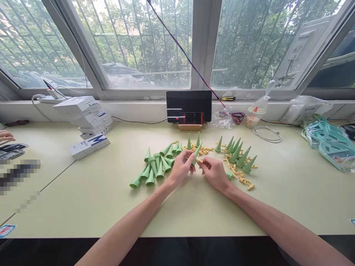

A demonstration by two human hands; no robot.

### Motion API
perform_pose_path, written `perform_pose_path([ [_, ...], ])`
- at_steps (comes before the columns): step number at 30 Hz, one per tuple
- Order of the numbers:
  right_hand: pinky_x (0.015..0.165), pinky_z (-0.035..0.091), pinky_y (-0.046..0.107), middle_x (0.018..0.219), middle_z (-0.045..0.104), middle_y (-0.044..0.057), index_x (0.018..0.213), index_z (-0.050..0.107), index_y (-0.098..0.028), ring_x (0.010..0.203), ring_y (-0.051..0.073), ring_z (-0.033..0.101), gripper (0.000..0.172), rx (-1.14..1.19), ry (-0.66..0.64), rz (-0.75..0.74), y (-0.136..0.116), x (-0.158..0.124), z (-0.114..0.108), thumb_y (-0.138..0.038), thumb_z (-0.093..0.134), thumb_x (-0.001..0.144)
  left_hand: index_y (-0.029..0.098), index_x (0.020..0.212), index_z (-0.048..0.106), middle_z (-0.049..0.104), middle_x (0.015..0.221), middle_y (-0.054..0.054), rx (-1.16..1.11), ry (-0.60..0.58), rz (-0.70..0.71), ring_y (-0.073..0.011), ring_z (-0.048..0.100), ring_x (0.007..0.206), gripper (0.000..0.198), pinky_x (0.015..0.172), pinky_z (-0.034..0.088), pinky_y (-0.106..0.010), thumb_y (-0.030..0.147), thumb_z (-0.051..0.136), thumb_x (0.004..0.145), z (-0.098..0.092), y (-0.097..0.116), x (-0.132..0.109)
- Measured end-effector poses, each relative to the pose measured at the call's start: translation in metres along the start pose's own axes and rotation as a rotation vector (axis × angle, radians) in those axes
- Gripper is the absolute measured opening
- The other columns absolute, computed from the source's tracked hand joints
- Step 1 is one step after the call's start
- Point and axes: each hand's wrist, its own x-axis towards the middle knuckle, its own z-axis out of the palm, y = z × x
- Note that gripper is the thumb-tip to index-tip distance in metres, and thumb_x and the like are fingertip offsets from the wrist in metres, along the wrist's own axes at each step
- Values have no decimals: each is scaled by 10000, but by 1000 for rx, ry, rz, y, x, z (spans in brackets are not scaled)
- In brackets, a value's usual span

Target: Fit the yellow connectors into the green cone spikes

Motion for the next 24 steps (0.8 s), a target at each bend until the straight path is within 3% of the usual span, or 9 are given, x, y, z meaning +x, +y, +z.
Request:
perform_pose_path([
  [12, 522, 443, 279, 607, 577, -12, 737, 581, -199, 482, 145, 553, 245, 93, -7, 38, -1, 1, -1, -347, 564, 931, 150, 1043, 617, 637, 1031, -96, 35, 8, 6, -131, 643, 656, 378, 428, 486, -206, 474, 655, 852, -2, 2, 0],
  [24, 531, 435, 266, 616, 543, -21, 732, 551, -205, 490, 131, 543, 297, 135, -69, -3, -3, 2, -3, -386, 516, 966, 141, 950, 616, 584, 805, -18, -93, -31, -61, -97, 598, 548, 359, 482, 477, -214, 483, 659, 850, -4, 2, 3],
])
